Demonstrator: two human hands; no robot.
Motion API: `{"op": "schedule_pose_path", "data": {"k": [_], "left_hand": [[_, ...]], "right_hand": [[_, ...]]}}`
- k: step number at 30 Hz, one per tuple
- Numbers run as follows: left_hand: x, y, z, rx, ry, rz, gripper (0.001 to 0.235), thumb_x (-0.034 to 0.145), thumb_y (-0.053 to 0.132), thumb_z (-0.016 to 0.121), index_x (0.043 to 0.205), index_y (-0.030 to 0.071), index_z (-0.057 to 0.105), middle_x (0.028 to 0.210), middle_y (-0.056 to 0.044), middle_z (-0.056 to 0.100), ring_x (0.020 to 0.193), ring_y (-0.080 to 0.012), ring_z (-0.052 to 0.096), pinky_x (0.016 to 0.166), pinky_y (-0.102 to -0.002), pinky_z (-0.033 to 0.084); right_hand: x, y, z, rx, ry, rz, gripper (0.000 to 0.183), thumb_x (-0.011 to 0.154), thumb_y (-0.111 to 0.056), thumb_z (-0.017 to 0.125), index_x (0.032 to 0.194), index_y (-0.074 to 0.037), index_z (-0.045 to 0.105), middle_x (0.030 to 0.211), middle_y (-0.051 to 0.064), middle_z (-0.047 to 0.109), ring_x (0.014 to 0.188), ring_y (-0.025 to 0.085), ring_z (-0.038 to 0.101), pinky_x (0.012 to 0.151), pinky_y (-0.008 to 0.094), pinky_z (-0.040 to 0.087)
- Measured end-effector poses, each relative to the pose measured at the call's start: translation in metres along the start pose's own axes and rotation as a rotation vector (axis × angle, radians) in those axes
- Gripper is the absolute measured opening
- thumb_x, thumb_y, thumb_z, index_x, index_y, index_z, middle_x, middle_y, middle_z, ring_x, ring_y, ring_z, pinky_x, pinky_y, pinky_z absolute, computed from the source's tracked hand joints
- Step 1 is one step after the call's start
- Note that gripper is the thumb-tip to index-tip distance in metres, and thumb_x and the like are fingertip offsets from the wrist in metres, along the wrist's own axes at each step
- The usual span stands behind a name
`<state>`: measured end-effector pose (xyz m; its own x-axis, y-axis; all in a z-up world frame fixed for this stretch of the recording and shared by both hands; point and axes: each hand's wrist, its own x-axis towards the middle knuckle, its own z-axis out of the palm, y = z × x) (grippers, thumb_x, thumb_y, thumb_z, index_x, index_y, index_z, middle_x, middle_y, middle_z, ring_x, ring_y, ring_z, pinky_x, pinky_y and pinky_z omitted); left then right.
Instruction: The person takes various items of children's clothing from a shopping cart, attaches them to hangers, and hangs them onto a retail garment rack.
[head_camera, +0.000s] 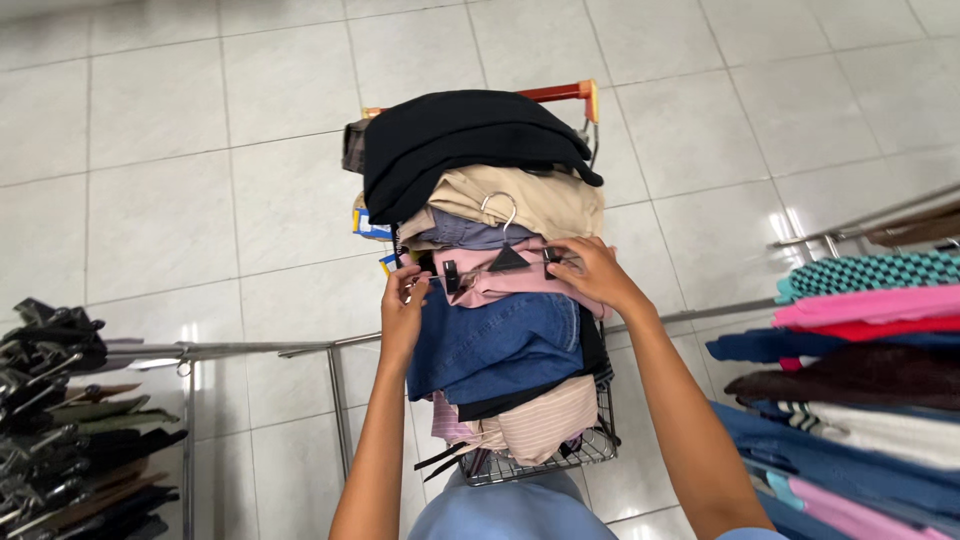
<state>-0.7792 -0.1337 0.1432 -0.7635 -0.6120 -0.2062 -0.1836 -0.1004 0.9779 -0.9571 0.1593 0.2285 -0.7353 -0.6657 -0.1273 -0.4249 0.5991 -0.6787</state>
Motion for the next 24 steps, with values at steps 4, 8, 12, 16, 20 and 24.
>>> {"op": "schedule_pose_path", "data": {"k": [4, 8, 12, 16, 20, 24], "left_hand": [[0.003, 0.004, -0.013, 0.066, 0.087, 0.063, 0.022, 0.100, 0.019, 0.068, 0.122, 0.012, 0.067, 0.111, -0.007, 0.073, 0.096, -0.0164, 0.068, 0.076, -0.029, 0.055], [-0.003, 0.063, -0.002, 0.192, 0.169, 0.207, 0.016, 0.100, 0.014, 0.067, 0.115, 0.009, 0.070, 0.107, -0.011, 0.073, 0.100, -0.0250, 0.068, 0.084, -0.036, 0.053], [0.021, 0.099, 0.012, 0.434, 0.258, 0.481, 0.013, 0.099, 0.019, 0.070, 0.112, 0.018, 0.072, 0.107, -0.002, 0.073, 0.105, -0.0216, 0.067, 0.090, -0.034, 0.052], [0.055, 0.133, 0.043, 0.756, 0.276, 0.742, 0.026, 0.094, 0.022, 0.073, 0.119, 0.018, 0.068, 0.132, -0.003, 0.060, 0.126, -0.0292, 0.052, 0.107, -0.049, 0.039], [0.080, 0.134, 0.068, 0.827, 0.193, 0.705, 0.029, 0.091, 0.020, 0.074, 0.119, 0.019, 0.067, 0.135, -0.004, 0.059, 0.133, -0.0292, 0.050, 0.106, -0.049, 0.039], [0.076, 0.143, 0.081, 0.921, 0.259, 0.770, 0.025, 0.092, 0.017, 0.072, 0.115, 0.021, 0.064, 0.132, -0.001, 0.051, 0.132, -0.0272, 0.041, 0.104, -0.045, 0.032]], "right_hand": [[0.005, 0.030, 0.016, -0.220, 0.090, -0.030, 0.045, 0.095, -0.053, 0.068, 0.135, -0.031, 0.065, 0.123, -0.002, 0.067, 0.131, 0.029, 0.050, 0.106, 0.051, 0.037], [0.014, 0.009, 0.005, -0.379, 0.262, -0.158, 0.033, 0.093, -0.045, 0.071, 0.120, -0.028, 0.069, 0.116, -0.004, 0.063, 0.130, 0.026, 0.048, 0.103, 0.047, 0.038], [0.054, -0.019, -0.010, -0.262, 0.387, -0.361, 0.028, 0.094, -0.036, 0.074, 0.118, -0.020, 0.071, 0.111, 0.000, 0.065, 0.122, 0.026, 0.053, 0.101, 0.044, 0.040], [0.113, -0.040, -0.015, -0.275, 0.456, -0.522, 0.041, 0.088, -0.024, 0.076, 0.128, -0.016, 0.067, 0.116, 0.005, 0.064, 0.120, 0.030, 0.055, 0.100, 0.044, 0.043], [0.164, -0.059, -0.010, -0.402, 0.413, -0.453, 0.063, 0.081, -0.013, 0.078, 0.140, -0.015, 0.058, 0.136, 0.011, 0.057, 0.130, 0.034, 0.050, 0.100, 0.048, 0.044], [0.194, -0.063, -0.008, -0.495, 0.223, -0.366, 0.071, 0.080, -0.021, 0.076, 0.148, -0.019, 0.052, 0.148, 0.009, 0.055, 0.139, 0.033, 0.048, 0.110, 0.050, 0.036]]}}
